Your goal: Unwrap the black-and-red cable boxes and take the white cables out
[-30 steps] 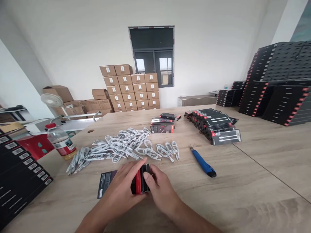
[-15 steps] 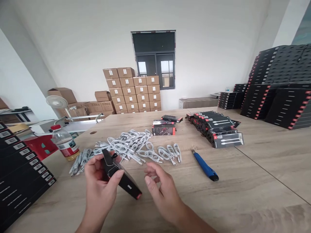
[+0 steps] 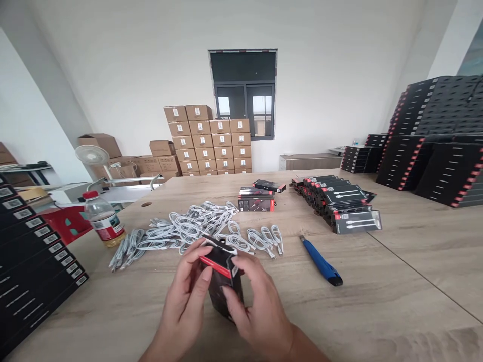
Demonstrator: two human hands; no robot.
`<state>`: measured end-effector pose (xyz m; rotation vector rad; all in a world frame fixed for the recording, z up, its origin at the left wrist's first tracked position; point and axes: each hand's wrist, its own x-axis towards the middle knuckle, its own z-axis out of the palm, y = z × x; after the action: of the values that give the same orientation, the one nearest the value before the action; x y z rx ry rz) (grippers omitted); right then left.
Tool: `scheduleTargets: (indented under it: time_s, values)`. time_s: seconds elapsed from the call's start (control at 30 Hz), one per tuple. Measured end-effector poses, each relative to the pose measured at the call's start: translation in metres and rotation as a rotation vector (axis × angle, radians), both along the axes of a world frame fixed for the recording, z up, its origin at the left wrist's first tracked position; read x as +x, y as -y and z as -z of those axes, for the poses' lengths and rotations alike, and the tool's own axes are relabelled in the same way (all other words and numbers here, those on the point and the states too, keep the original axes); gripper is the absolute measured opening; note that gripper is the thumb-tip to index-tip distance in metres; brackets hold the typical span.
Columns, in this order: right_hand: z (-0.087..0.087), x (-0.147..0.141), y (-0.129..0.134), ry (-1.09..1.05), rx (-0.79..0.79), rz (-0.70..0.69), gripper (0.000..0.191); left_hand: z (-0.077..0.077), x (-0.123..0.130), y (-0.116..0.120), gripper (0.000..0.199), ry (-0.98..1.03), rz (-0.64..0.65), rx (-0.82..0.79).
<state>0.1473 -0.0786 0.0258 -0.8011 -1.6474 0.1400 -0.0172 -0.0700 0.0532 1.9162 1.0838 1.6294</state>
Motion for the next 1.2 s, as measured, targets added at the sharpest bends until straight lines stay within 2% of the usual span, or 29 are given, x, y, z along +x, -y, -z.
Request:
scheduleTargets:
  time_s: [0.13, 0.23, 0.37, 0.47, 0.63, 0.73, 0.83, 0.93, 1.07, 1.2]
  values:
    - [-0.008, 0.011, -0.001, -0.027, 0.018, -0.026, 0.05, 0.008, 0.003, 0.0, 0.04, 0.059, 0.067, 0.055]
    - [-0.017, 0.018, 0.0, -0.041, 0.051, -0.072, 0.043, 0.009, -0.001, 0.0, 0.037, 0.023, 0.08, 0.081]
    - [-0.022, 0.021, -0.001, -0.067, 0.095, -0.013, 0.033, 0.002, -0.007, -0.002, 0.029, -0.114, 0.066, 0.119]
    - [-0.02, 0.018, 0.001, -0.12, 0.075, -0.041, 0.028, -0.002, -0.006, -0.002, 0.029, -0.164, 0.086, 0.17]
    - [-0.018, 0.011, 0.006, -0.328, 0.037, -0.177, 0.027, -0.003, -0.004, 0.005, 0.035, -0.005, 0.156, 0.21]
    - [-0.024, 0.011, 0.008, -0.37, 0.025, -0.167, 0.025, -0.01, -0.007, 0.01, 0.037, -0.066, 0.206, 0.206]
    - [-0.035, 0.014, 0.01, -0.334, -0.021, -0.144, 0.022, -0.024, -0.012, 0.014, 0.031, -0.163, 0.217, 0.196]
    - [-0.046, 0.019, 0.012, -0.309, -0.092, -0.234, 0.015, -0.033, -0.013, 0.014, 0.032, -0.174, 0.231, 0.187]
    - [-0.056, 0.028, 0.011, -0.288, -0.193, -0.355, 0.01, -0.034, -0.012, 0.012, 0.034, -0.154, 0.264, 0.199]
    - [-0.056, 0.035, 0.008, -0.246, -0.254, -0.416, 0.01, -0.032, -0.012, 0.011, 0.033, -0.16, 0.24, 0.19]
